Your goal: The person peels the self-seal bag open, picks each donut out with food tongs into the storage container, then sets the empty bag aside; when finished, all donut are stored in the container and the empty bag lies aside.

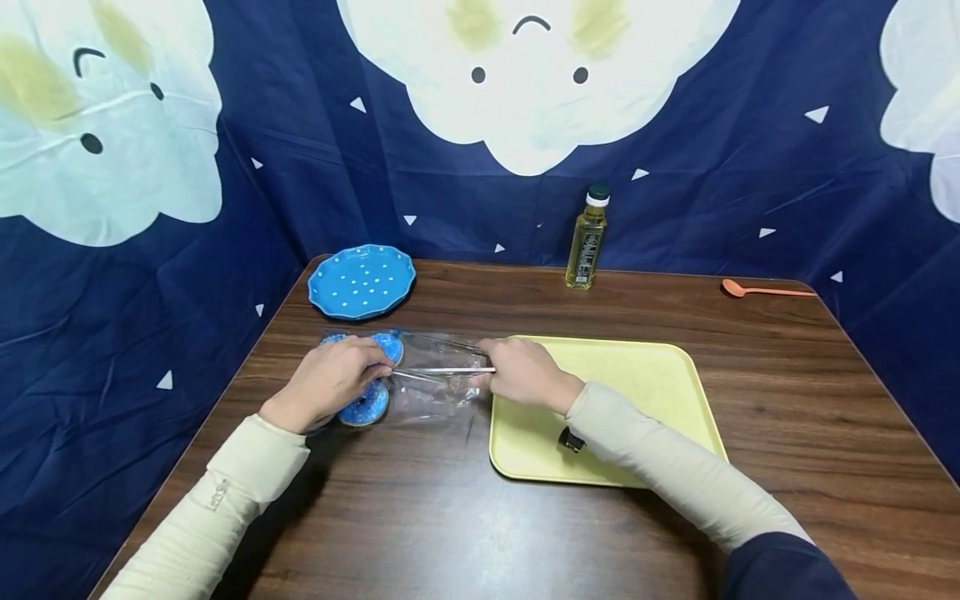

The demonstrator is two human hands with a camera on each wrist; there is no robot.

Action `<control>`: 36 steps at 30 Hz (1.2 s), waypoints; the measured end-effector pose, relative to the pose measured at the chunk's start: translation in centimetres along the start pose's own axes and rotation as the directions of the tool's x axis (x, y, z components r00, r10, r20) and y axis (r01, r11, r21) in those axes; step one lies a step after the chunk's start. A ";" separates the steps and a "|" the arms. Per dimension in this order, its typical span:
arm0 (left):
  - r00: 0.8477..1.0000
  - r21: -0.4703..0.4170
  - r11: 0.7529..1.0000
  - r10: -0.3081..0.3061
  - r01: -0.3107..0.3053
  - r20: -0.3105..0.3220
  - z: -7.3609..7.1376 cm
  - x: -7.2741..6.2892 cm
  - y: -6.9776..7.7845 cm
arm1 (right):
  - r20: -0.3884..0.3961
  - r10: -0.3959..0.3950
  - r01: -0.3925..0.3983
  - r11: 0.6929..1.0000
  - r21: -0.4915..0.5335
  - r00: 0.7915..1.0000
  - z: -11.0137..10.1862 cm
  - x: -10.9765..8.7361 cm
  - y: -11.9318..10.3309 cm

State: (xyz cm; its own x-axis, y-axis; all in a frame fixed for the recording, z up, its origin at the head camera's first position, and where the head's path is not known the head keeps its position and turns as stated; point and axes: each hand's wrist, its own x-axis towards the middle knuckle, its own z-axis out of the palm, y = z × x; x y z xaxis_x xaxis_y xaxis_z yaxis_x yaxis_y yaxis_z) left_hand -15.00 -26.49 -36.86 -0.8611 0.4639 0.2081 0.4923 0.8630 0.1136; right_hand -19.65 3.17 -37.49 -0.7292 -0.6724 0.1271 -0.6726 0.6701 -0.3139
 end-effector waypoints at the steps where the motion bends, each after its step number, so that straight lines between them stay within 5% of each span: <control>1: 1.000 0.003 1.000 0.001 -0.001 -0.008 -0.1 0.0 0.0 | 0.001 0.004 -0.004 1.000 -0.006 1.000 0.1 0.0 0.0; 16: 1.000 -0.014 1.000 -0.022 0.022 -0.009 -0.3 -0.3 -0.1 | -0.020 0.024 -0.025 0.999 -0.045 1.000 0.4 -0.1 0.4; 29: 1.000 -0.070 0.998 0.006 -0.006 -0.001 -0.2 -0.9 -0.4 | 0.034 0.080 -0.078 0.994 -0.077 0.996 -3.5 -5.6 1.5; 36: 1.000 -0.086 0.996 0.012 -0.010 0.028 0.2 -0.8 -0.2 | 0.057 0.079 -0.076 0.996 -0.056 0.995 -3.3 -7.5 0.4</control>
State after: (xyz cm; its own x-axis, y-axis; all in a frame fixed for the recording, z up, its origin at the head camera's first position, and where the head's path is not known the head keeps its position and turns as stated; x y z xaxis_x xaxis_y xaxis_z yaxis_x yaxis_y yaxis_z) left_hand -14.48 -26.97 -37.24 -0.8582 0.4800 0.1820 0.5099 0.8378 0.1951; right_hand -14.91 9.54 -35.45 -0.7719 -0.6339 0.0484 -0.6212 0.7360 -0.2693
